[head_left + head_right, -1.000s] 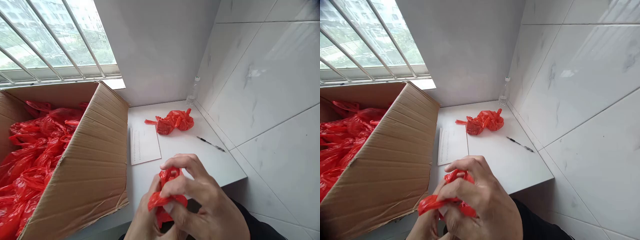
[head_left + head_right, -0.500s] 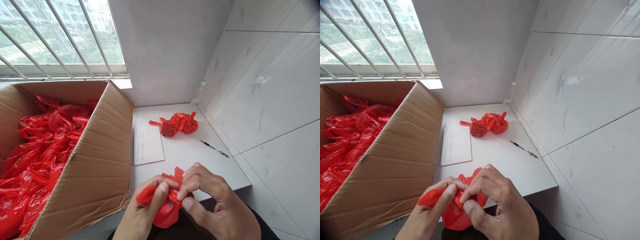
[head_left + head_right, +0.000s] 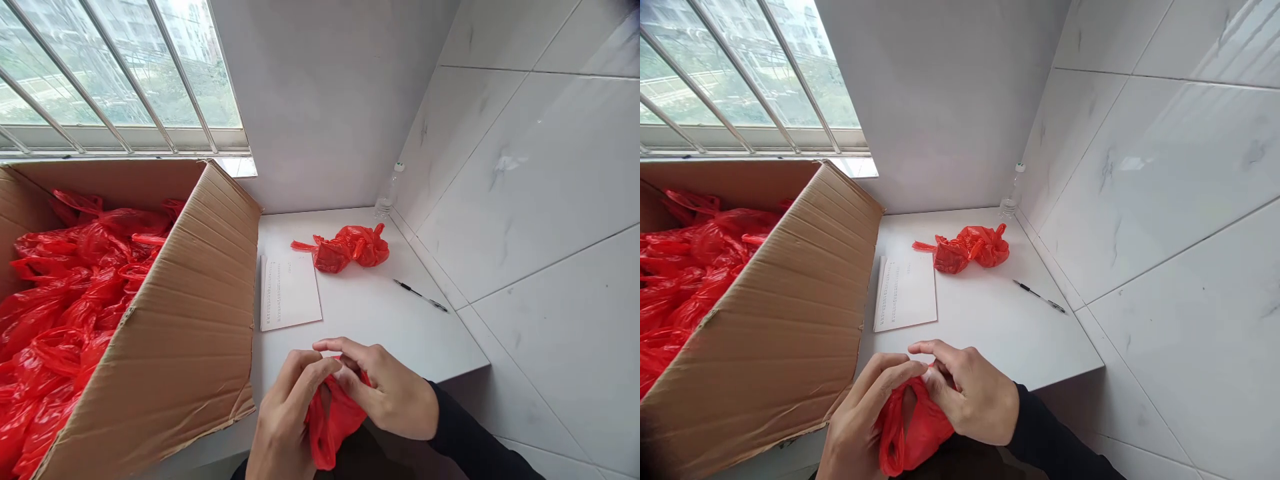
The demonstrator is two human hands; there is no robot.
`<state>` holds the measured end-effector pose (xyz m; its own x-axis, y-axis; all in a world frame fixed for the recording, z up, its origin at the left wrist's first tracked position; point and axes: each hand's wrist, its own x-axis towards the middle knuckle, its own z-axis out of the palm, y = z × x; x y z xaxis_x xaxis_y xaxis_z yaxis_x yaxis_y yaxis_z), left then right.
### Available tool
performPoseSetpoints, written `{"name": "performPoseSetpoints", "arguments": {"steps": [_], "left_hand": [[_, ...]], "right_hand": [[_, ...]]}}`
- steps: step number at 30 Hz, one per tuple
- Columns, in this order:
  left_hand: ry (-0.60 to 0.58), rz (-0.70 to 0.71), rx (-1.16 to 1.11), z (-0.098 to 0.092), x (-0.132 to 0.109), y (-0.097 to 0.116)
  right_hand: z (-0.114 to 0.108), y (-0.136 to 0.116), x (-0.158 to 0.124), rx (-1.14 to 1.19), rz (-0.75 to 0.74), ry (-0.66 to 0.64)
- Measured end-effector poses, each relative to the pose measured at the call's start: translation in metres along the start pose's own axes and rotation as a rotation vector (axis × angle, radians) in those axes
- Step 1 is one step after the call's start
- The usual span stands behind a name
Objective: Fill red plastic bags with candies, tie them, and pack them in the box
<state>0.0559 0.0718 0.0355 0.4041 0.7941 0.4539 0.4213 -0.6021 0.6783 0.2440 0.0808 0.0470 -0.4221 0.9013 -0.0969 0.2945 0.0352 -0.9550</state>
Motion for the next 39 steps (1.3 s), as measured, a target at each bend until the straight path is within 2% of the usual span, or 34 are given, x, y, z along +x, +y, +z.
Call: {"name": "performPoseSetpoints", "arguments": {"steps": [3, 7, 12, 14, 18, 24, 27, 31, 39], "left_hand": [[0.072, 0.033, 0.104, 0.004, -0.001, -0.003], [0.065, 0.008, 0.118, 0.004, -0.001, -0.008], [0.140, 0.130, 0.169, 0.007, -0.004, -0.013], [0.111, 0.105, 0.147, 0.009, -0.007, -0.015], [-0.035, 0.036, 0.039, 0.011, -0.012, -0.016], [-0.073, 0.021, -0.021, 0.006, -0.009, -0.015], [-0.093, 0.026, -0.078, 0.004, -0.005, -0.012], [-0.049, 0.044, -0.103, 0.004, -0.001, -0.010], [-0.048, 0.037, -0.116, 0.005, -0.003, -0.008]], "right_hand": [[-0.002, 0.003, 0.001, 0.033, -0.012, -0.026], [-0.006, 0.002, 0.000, 0.034, 0.006, 0.025], [-0.008, 0.003, -0.003, 0.008, 0.003, 0.034], [-0.008, 0.004, -0.003, 0.050, 0.017, -0.013], [-0.012, 0.005, -0.003, 0.060, 0.002, -0.128], [-0.019, 0.002, -0.004, 0.050, 0.039, 0.010], [-0.019, 0.002, -0.005, 0.075, 0.019, 0.014], [-0.018, 0.002, -0.004, 0.101, -0.004, 0.035], [-0.024, 0.003, -0.008, 0.208, 0.049, 0.123]]}}
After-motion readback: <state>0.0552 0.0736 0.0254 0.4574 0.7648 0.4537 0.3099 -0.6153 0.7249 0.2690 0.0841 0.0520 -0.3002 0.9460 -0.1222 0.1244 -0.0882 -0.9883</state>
